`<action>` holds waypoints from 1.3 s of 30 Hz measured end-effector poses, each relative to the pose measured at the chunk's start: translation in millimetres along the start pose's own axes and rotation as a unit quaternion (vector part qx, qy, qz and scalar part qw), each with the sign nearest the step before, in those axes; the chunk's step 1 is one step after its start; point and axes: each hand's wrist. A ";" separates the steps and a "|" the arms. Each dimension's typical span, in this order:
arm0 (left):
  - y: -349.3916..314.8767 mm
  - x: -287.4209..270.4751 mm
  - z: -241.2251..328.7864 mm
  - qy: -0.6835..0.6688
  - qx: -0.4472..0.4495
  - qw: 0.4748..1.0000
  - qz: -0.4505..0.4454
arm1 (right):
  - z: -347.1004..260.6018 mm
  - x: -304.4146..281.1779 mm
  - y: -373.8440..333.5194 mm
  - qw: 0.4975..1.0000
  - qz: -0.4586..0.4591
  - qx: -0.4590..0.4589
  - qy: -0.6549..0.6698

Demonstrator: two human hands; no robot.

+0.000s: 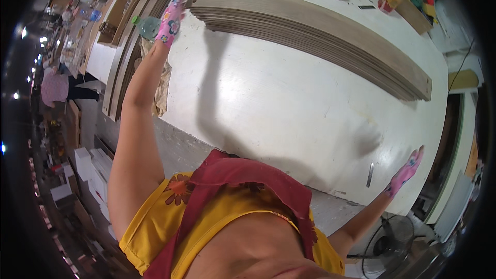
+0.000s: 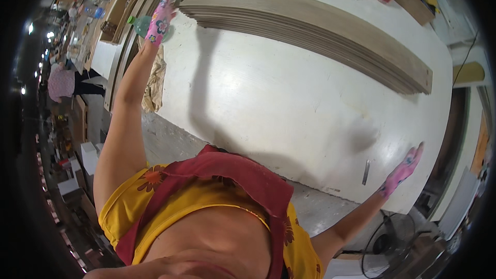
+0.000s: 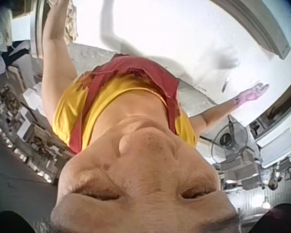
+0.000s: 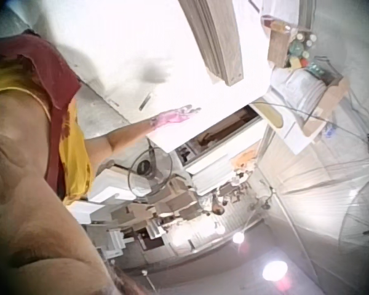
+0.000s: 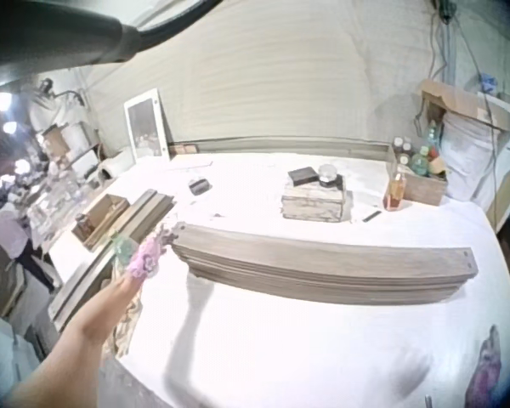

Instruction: The person cleans the edges of long wooden panels using a hand scraper on a white workbench, picking each panel from a stack and placing it back after scraping.

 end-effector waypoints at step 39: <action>-8.3 77.6 -73.4 -0.457 -0.093 0.880 -0.091 | 165.6 96.8 162.1 0.834 0.065 0.322 0.443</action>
Point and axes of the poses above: each hand's wrist, its own y-axis towards the middle knuckle, its own x-axis out of the palm, z = x × y, and after that the axes turned 15 degrees about y, right-handed
